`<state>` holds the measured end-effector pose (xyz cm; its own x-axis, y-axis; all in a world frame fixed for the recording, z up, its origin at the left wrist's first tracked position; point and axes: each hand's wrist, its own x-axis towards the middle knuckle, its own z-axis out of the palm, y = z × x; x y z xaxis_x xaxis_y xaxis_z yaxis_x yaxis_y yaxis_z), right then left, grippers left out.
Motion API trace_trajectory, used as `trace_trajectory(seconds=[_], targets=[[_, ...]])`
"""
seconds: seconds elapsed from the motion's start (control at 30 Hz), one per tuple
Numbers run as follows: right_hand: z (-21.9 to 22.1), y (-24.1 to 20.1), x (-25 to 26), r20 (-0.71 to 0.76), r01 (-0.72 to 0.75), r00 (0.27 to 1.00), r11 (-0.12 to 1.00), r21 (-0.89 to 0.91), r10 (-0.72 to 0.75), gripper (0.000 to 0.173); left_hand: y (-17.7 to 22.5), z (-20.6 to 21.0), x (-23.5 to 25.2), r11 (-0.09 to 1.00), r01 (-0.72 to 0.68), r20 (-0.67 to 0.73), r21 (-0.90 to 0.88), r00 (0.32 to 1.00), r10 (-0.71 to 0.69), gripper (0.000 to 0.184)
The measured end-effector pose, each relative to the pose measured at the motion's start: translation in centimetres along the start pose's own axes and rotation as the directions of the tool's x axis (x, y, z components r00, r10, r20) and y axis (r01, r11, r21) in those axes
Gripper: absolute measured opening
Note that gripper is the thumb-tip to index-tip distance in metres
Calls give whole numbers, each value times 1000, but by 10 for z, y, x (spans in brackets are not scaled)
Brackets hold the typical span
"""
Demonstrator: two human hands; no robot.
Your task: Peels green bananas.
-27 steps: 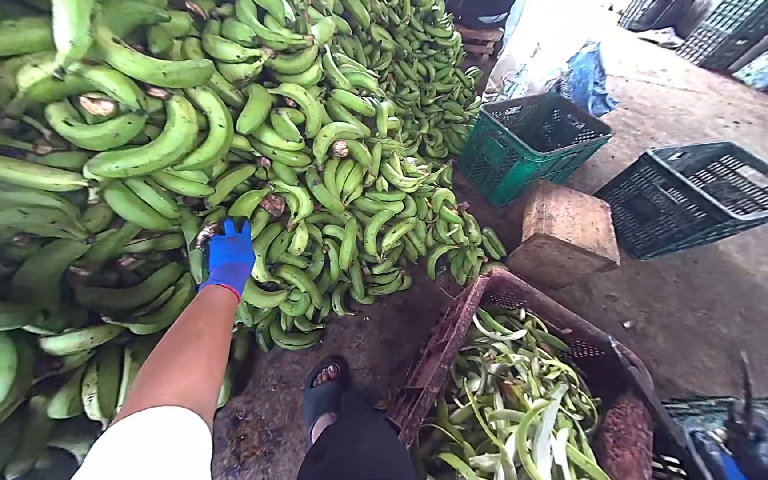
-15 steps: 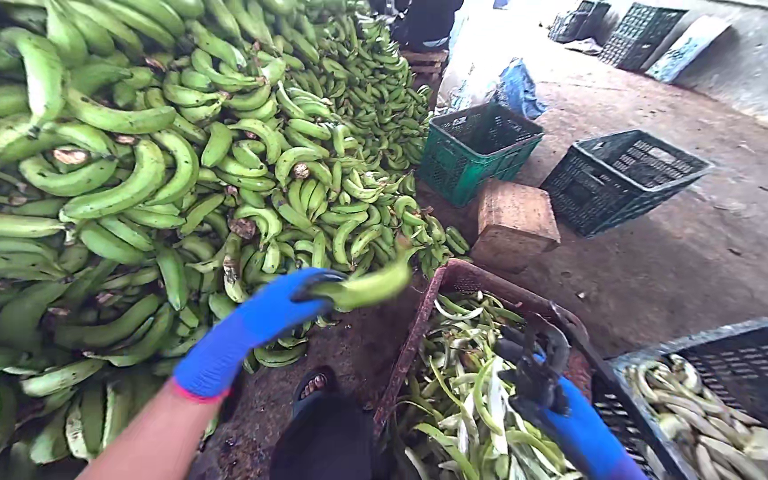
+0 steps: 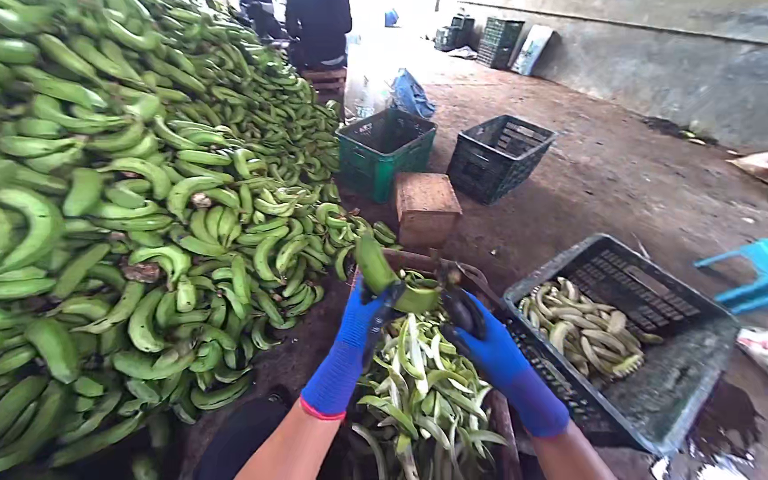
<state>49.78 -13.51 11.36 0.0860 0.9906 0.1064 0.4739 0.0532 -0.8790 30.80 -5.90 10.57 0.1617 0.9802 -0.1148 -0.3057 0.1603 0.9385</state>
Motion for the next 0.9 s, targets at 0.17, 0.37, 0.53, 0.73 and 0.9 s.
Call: trace_trajectory(seconds=[0.17,0.37,0.53,0.73,0.9], targets=[[2,3,-13,-221,202,952,977,-64,-211,52,0,-16,4,856,-236,-18,461,961,275,67],[1,38,12,423,-315,746,832,-457,514,49,16,-27,-3,945,-289,213,155,943,254,47],[4,28,-4,234,31,972,999,10,-32,51,27,-43,0,966,-194,297,172,945,137,62],[19,19,-15,194,351,924,932,-95,-328,56,12,-41,8,955,-266,154,128,957,246,52],[23,19,-2,201,372,924,889,-266,-326,51,9,-34,-9,932,-296,168,210,950,264,52]])
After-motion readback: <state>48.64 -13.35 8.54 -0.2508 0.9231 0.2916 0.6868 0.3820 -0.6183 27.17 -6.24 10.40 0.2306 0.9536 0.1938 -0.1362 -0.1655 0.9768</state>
